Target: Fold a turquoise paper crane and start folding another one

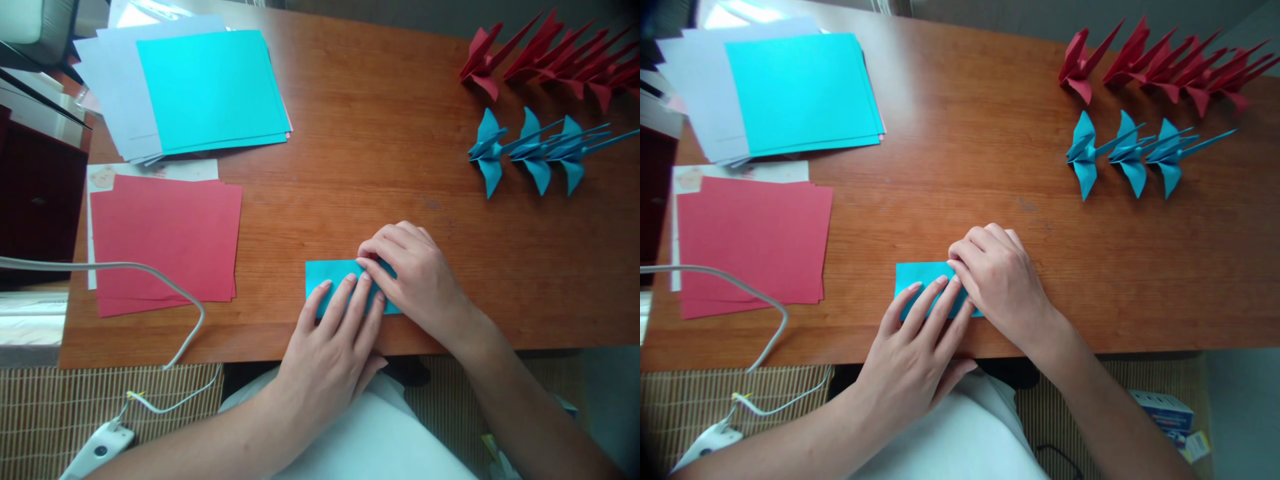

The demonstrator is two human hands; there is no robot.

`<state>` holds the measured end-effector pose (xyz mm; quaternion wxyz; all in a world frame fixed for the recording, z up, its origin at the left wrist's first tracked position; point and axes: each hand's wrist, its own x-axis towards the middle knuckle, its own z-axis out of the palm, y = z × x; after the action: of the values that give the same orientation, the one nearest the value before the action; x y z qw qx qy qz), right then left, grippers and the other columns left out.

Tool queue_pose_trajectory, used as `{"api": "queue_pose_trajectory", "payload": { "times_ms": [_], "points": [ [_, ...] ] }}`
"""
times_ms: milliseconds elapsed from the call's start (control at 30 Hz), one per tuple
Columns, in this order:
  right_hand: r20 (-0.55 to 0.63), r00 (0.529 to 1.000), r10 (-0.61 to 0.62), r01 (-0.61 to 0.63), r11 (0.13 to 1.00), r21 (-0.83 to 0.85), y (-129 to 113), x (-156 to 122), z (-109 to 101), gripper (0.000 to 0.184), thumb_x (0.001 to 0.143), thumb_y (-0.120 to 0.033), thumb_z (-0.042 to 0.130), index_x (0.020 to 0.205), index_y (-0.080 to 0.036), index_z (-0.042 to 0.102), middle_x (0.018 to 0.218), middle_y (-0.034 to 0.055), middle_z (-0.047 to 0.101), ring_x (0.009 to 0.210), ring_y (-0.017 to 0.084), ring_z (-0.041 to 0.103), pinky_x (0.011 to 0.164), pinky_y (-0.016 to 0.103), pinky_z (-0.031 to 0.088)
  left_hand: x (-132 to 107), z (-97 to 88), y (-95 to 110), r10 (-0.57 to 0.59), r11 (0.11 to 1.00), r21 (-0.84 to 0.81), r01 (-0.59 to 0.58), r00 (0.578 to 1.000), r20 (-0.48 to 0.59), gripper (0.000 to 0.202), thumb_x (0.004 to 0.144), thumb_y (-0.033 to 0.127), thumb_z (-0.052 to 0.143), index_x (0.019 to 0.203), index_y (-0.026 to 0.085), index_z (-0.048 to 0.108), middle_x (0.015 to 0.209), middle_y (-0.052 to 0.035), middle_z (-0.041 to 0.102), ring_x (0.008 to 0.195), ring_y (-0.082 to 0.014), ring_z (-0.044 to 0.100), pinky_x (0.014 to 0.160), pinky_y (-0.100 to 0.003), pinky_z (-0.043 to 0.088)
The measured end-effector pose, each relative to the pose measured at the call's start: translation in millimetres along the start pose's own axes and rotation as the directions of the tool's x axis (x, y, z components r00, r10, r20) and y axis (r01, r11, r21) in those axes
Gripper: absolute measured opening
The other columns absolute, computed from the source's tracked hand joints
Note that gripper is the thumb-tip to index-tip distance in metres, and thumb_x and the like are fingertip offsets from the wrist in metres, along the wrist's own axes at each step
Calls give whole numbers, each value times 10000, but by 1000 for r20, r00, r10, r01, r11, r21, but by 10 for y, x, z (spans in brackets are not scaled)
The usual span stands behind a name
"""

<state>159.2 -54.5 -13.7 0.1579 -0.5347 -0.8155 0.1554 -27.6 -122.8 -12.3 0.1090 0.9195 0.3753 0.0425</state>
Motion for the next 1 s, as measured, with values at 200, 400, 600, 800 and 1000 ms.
{"api": "queue_pose_trajectory", "payload": {
  "times_ms": [200, 400, 600, 800, 1000],
  "points": [
    [-218, 976, 17, -29, 998, -52, 1, -162, 52, 129, 966, -157, 565, 993, -213, 678, 939, 64, 708, 883, 220, 629, 832, 377, 500, 9, -7, -14, 5, 1000, 30, -5, 1000, 6, 677, 995, 567, 454, 1525, 146, 448, 1634, -136, 384, 1486, -319, 344, 1206, -516, 226],
    [-284, 959, 10, -12, 1000, -5, -133, -643, 130, 379, 909, -55, 587, 1258, -195, 632, 1228, 120, 722, 1155, 260, 675, 1005, 429, 546, 14, 6, -16, 7, 1000, 14, -7, 1000, -27, 669, 993, 573, 459, 1505, 143, 482, 1631, -130, 387, 1481, -320, 355, 1207, -518, 222],
    [-248, 969, 16, -27, 999, -45, -158, -859, 184, 400, 911, -50, 573, 1286, -181, 618, 1332, 137, 695, 1338, 291, 585, 1063, 488, 511, 13, 42, -18, -2, 1000, 1, 2, 999, -51, 665, 988, 565, 484, 1507, 148, 489, 1629, -136, 380, 1470, -323, 387, 1198, -522, 237],
    [-230, 973, 26, -45, 996, -75, -163, -850, 182, 385, 924, -72, 565, 1289, -177, 627, 1374, 138, 670, 1360, 288, 563, 1087, 495, 486, 23, 34, -33, 2, 1000, -7, -2, 998, -65, 678, 973, 583, 511, 1497, 153, 504, 1628, -138, 375, 1460, -331, 407, 1198, -521, 243],
    [-221, 975, 33, -45, 998, -53, -140, -862, 172, 346, 925, -86, 591, 1261, -155, 635, 1365, 144, 670, 1357, 290, 554, 1090, 487, 476, 22, 42, -43, 2, 1000, -10, -2, 997, -71, 679, 979, 588, 496, 1507, 162, 495, 1636, -125, 361, 1462, -328, 410, 1202, -513, 240]
  ]
}}
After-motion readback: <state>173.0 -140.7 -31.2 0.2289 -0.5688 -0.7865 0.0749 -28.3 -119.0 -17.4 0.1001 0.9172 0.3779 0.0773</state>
